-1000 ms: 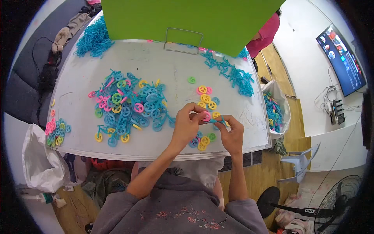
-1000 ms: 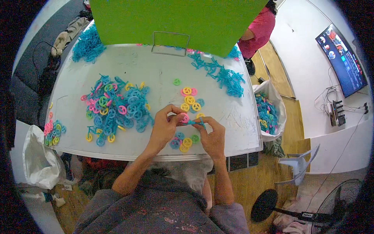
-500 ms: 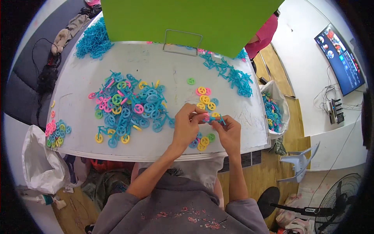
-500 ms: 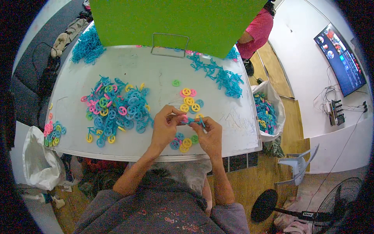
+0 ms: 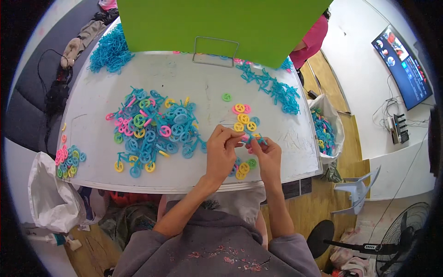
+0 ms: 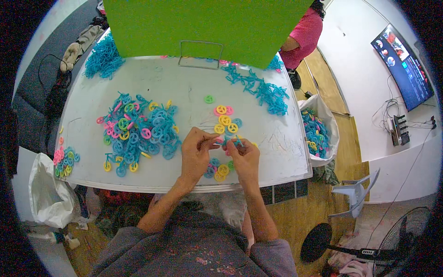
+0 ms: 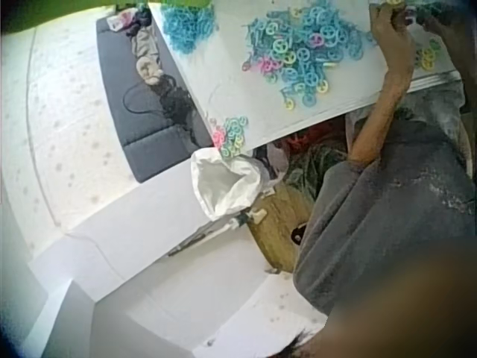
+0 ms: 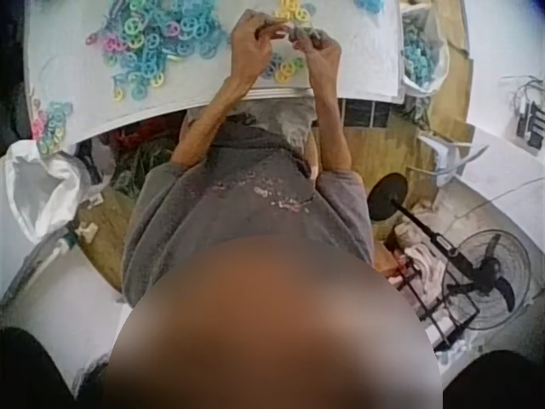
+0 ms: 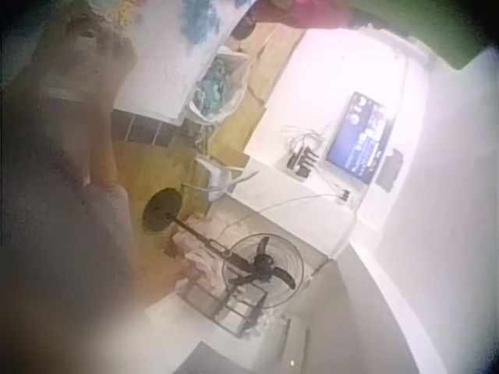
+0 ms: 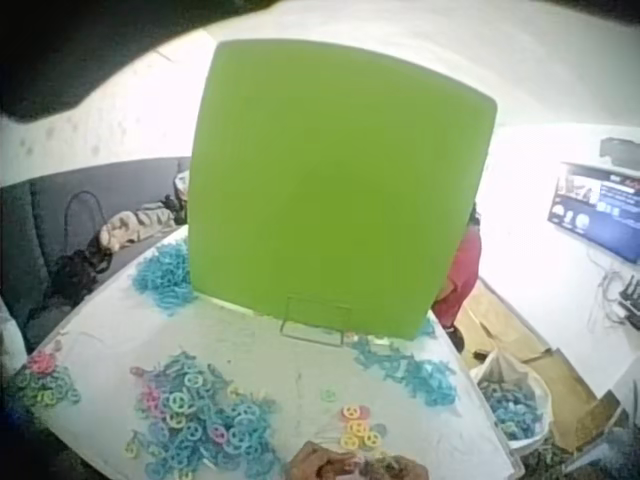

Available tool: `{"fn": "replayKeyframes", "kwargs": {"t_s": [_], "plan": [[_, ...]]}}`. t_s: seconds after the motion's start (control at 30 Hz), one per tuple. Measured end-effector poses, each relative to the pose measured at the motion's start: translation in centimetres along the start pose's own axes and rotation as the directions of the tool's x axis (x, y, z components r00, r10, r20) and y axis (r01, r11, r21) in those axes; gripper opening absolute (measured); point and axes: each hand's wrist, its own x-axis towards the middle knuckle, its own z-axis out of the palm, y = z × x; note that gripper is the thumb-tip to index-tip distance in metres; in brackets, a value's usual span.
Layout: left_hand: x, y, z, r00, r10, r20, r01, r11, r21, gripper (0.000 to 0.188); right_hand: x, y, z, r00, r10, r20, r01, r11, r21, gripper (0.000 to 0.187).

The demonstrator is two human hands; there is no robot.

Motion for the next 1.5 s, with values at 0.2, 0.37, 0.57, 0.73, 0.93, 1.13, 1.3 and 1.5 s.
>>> {"fn": "replayKeyframes", "kwargs": {"t_s": [0.2, 0.37, 0.57, 0.73, 0.93, 1.13, 1.3, 1.5], "plan": [[0.5, -0.1, -0.3, 0.999, -0.043, -0.007, 0.043, 0.998, -0.056, 0.017, 0.2, 0.9, -0.3, 0.96, -0.28, -0.001, 0.269, 0.925, -0.268, 0.011], [0.3, -0.5, -0.9, 0.992, -0.119, 0.047, 0.117, 0.993, 0.027, 0.016, 0.4, -0.6, -1.1, 0.976, -0.166, 0.14, 0.193, 0.958, -0.21, 0.011], [0.4, 1.1, -1.0, 0.991, -0.097, 0.095, 0.085, 0.989, 0.121, 0.008, 0.4, -0.4, -1.0, 0.98, -0.175, 0.096, 0.192, 0.958, -0.215, 0.014], [0.4, 0.9, -2.4, 0.988, 0.076, 0.132, -0.115, 0.938, 0.327, 0.018, 0.5, -0.1, -1.1, 0.957, -0.232, 0.174, 0.267, 0.94, -0.215, 0.016], [1.4, 1.1, -6.5, 0.932, 0.323, 0.165, -0.32, 0.519, 0.793, 0.023, 7.2, 0.1, -7.4, 0.837, -0.541, -0.077, 0.385, 0.684, -0.62, 0.023], [1.3, 1.6, -8.4, 0.939, 0.32, 0.125, -0.241, 0.355, 0.903, 0.023, 13.1, 0.6, -11.7, 0.71, -0.7, -0.081, 0.316, 0.419, -0.851, 0.028], [0.1, 2.1, -8.3, 0.949, 0.289, 0.125, -0.222, 0.334, 0.916, 0.031, 16.0, 0.6, -11.3, 0.648, -0.761, 0.036, 0.341, 0.247, -0.907, 0.024], [-1.0, 3.5, -7.2, 0.96, 0.234, 0.151, -0.241, 0.428, 0.871, 0.042, 16.9, 0.7, -11.4, 0.704, -0.702, -0.112, 0.297, 0.434, -0.851, 0.02]]}}
